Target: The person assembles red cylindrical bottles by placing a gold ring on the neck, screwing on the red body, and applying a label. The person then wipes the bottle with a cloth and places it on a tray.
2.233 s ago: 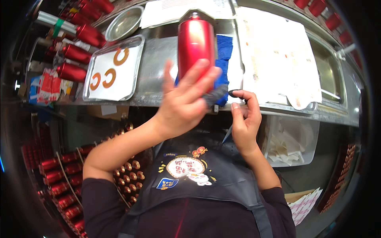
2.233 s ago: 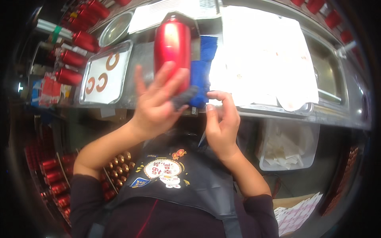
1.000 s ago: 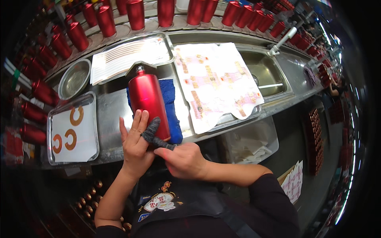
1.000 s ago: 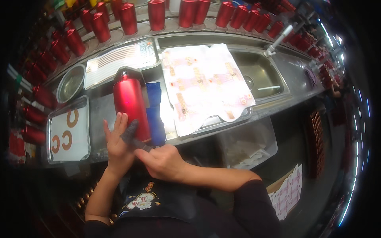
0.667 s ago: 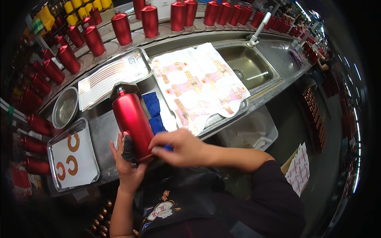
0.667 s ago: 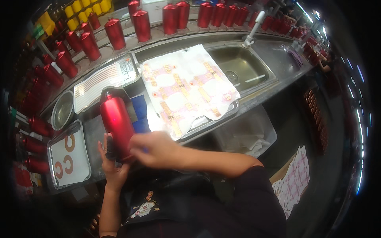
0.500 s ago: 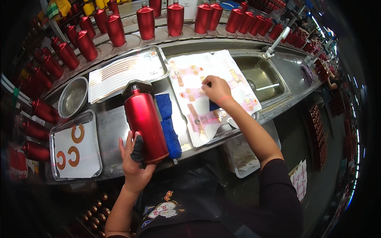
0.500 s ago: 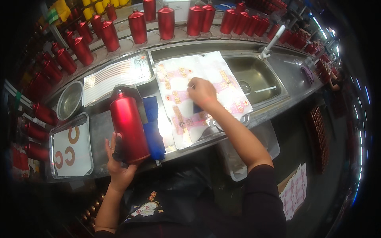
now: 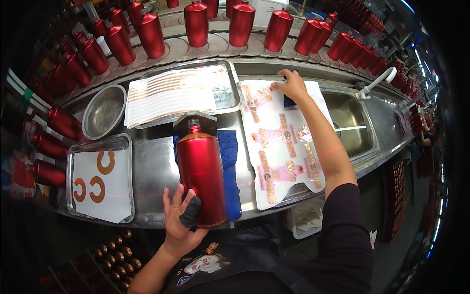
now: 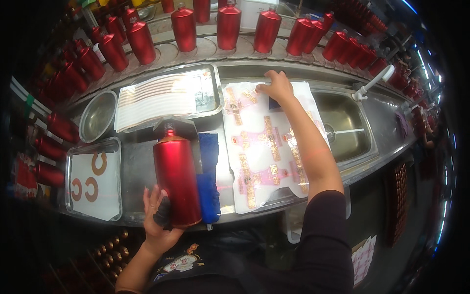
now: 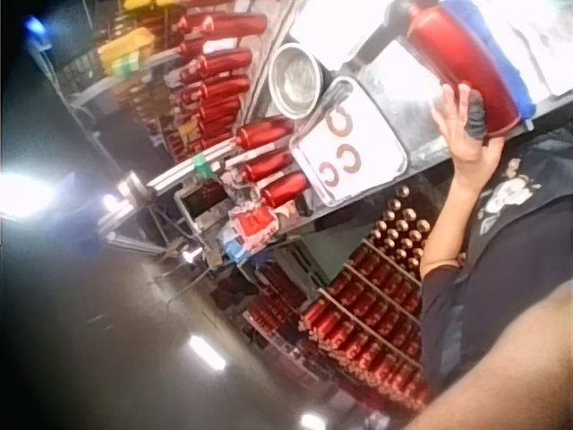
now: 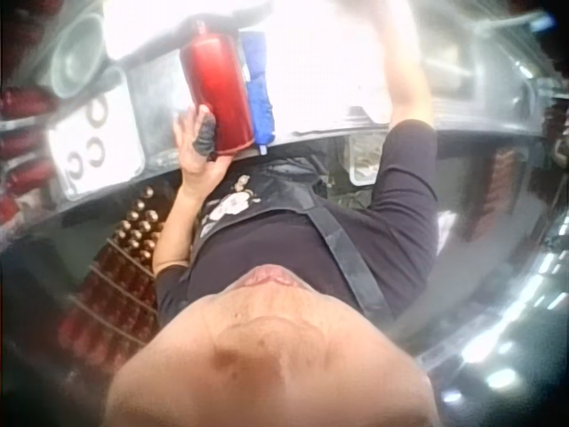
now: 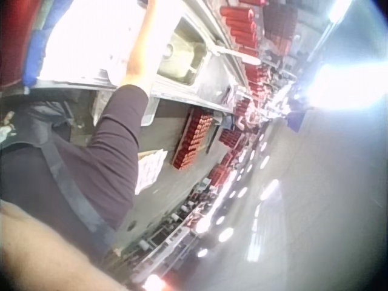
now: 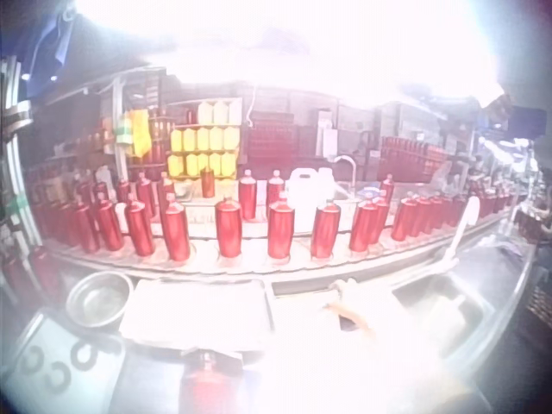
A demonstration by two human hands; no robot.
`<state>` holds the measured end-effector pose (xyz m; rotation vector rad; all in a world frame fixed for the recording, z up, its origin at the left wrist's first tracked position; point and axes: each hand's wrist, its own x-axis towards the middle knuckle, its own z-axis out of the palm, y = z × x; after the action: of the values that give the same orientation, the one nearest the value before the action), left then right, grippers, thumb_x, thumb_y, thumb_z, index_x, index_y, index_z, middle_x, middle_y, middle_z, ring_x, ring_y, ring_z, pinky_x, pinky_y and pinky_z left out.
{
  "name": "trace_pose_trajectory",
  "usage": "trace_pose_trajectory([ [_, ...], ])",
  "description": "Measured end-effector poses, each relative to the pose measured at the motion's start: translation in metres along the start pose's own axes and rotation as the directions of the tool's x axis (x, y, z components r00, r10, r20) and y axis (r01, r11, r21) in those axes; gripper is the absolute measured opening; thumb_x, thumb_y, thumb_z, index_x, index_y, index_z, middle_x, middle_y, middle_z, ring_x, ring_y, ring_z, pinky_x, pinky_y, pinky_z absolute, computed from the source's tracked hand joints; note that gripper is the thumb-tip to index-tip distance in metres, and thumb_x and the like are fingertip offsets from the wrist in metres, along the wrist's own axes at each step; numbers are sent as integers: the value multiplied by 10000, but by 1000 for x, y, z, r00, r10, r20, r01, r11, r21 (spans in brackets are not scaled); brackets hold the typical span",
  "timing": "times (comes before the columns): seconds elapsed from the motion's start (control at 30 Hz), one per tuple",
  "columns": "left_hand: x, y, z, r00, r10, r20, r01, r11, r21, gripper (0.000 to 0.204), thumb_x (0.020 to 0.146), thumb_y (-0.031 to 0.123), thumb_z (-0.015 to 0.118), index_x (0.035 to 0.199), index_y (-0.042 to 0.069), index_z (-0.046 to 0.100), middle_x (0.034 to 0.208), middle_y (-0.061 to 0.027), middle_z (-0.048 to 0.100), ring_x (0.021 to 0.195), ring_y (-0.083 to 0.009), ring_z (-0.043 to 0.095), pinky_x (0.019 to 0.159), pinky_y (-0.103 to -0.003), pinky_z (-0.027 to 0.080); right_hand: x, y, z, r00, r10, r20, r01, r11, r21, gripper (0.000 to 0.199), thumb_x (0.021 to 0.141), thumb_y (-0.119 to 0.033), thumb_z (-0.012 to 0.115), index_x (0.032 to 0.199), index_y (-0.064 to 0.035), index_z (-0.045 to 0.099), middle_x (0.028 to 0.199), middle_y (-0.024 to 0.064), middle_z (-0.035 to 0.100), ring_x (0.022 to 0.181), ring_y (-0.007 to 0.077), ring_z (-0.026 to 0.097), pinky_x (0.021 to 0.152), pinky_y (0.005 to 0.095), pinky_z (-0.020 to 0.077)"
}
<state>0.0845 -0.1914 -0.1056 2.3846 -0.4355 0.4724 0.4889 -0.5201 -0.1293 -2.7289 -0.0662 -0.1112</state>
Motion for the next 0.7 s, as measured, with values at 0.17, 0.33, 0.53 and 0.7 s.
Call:
trace_pose_trajectory([
  [0.17, 0, -5, 3, 998, 64, -25, -64, 998, 0, 883, 774, 224, 863, 1506, -6, 425, 1538, -167, 465, 1469, -407, 375, 1155, -699, 220, 0, 5, 7, 990, -35, 134, 42, 998, -48, 756, 667, -486, 867, 1300, -127, 662, 1273, 187, 582, 1198, 350, 597, 987, 429, 497],
  [0.33, -1, -7, 3, 998, 58, -18, -59, 998, -26, 894, 769, 224, 872, 1518, 26, 425, 1570, -153, 432, 1473, -417, 365, 1151, -703, 228, 28, 16, 14, 986, -87, 144, 74, 993, 89, 588, 661, -418, 883, 1122, -74, 762, 1156, 186, 719, 1106, 328, 679, 939, 403, 526],
  [0.53, 0, -6, 3, 997, 73, -28, -73, 997, -4, 915, 762, 247, 886, 1527, 55, 421, 1588, -139, 414, 1475, -417, 359, 1155, -694, 229, 34, 28, 19, 996, -74, 38, 52, 909, 415, 190, 811, -145, 812, 939, -13, 765, 780, 10, 709, 701, 70, 581, 665, 236, 462],
  [0.7, 1, -6, 4, 997, 74, -25, -74, 997, -8, 918, 767, 250, 885, 1528, 45, 415, 1589, -144, 414, 1470, -424, 363, 1148, -689, 242, 11, 21, 12, 972, -211, -99, 233, 906, 353, 129, 854, -115, 757, 866, 7, 717, 746, 11, 696, 677, 73, 582, 626, 254, 461],
])
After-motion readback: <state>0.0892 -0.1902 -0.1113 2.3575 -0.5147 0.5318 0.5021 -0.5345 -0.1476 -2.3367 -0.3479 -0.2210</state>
